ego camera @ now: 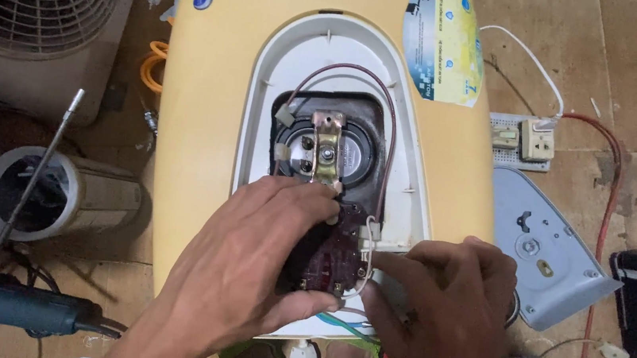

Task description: Repairing the internal electrical components and wiring of a yellow appliance, including positioning a thermostat and routing wires.

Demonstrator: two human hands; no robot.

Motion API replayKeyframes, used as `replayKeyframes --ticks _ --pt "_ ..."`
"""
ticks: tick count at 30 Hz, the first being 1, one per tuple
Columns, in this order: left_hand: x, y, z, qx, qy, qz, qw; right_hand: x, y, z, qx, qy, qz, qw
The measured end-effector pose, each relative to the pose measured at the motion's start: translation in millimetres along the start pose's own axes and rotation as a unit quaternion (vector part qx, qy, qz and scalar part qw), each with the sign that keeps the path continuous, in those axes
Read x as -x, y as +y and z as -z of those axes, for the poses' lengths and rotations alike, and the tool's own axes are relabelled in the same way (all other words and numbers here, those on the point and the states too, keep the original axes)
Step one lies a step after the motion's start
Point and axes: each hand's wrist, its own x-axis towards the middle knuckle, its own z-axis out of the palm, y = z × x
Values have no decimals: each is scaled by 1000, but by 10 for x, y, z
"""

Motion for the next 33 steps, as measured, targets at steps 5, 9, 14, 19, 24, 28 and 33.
replayKeyframes --ticks 5,9,14,19,24,28,33 --pt "89 8 -37 -23 26 8 999 34 -27 -3 -27 25 -12 999" --pt "204 5 -58 -100 50 37 993 108 63 -75 0 27 -7 1000" --pt "257 -59 -13 -92 30 72 993 129 173 -102 4 23 12 1000" --pt "230 -143 6 -75 -20 85 993 194 299 -125 16 -33 -2 999" --pt "204 -205 -19 -64 2 74 995 3 313 -110 26 -61 32 997" --pt "202 -236 -60 -68 19 82 994 -136 376 -107 31 -108 81 990" --pt "192 -274 -101 -93 34 80 992 -474 403 -172 -58 -186 -153 969"
